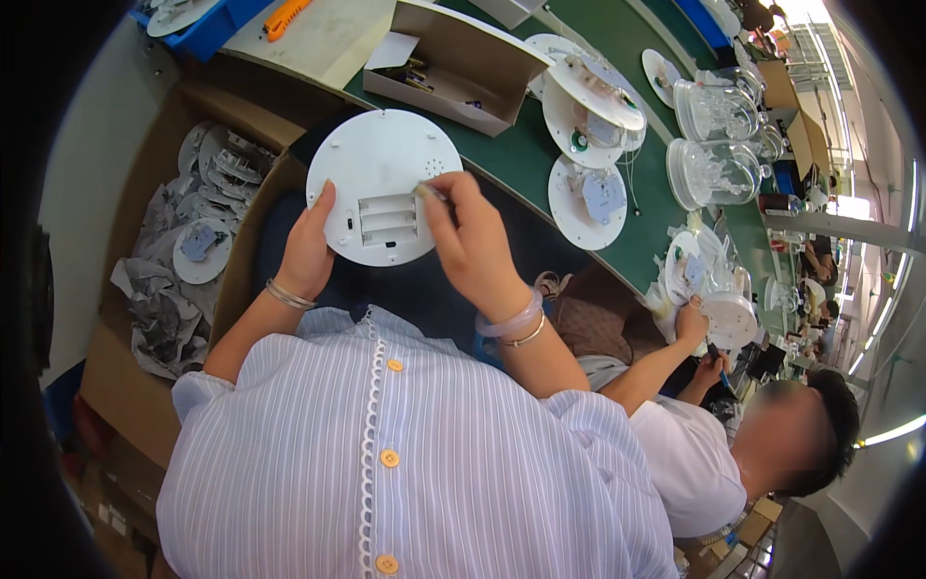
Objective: The recorder is inserting batteries into circular lighting fixture components on an assembly line.
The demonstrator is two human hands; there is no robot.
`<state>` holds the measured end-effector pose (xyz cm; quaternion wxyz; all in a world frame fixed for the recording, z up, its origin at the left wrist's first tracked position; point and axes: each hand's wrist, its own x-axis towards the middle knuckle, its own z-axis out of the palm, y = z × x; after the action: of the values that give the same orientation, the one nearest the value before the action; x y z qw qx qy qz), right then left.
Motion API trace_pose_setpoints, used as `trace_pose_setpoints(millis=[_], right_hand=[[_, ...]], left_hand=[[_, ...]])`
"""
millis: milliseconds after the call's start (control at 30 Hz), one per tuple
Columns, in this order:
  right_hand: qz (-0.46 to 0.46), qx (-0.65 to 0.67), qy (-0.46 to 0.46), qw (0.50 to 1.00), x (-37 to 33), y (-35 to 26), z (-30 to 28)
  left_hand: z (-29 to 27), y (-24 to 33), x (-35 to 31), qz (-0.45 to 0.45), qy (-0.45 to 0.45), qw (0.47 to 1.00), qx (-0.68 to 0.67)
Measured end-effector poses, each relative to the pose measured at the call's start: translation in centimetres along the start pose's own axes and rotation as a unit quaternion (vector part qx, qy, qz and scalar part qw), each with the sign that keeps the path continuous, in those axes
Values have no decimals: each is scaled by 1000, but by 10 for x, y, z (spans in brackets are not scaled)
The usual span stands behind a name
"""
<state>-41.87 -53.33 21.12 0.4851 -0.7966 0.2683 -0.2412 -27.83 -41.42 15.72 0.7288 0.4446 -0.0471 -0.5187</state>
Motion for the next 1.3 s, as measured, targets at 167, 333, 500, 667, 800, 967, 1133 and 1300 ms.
trace_pose_setpoints(millis=[167,333,500,667,800,967,1133,1300], right_hand=[[-171,-209,-31,962,5,-2,6],[-207,-270,-41,939,6,-1,6],[-181,-265,-23,947,2,-1,5],[-175,-201,42,963,3,5,-4],[-3,38,62,997,0,10,-3],[200,282,-12,938,-2,10,1],[182,295,13,938,-1,15,8],[161,230,26,959,-2,22,12]], left_hand=[[3,-2,-1,-15,-19,1000,3],[7,-7,-2,-4,-19,1000,-10],[4,-6,-1,2,-9,999,-33],[3,-7,-4,-7,11,999,-41],[2,-7,-5,8,-3,999,-46],[3,-11,-6,40,6,999,-17],[6,-13,-12,48,3,998,37],[9,-15,-15,64,0,996,62]])
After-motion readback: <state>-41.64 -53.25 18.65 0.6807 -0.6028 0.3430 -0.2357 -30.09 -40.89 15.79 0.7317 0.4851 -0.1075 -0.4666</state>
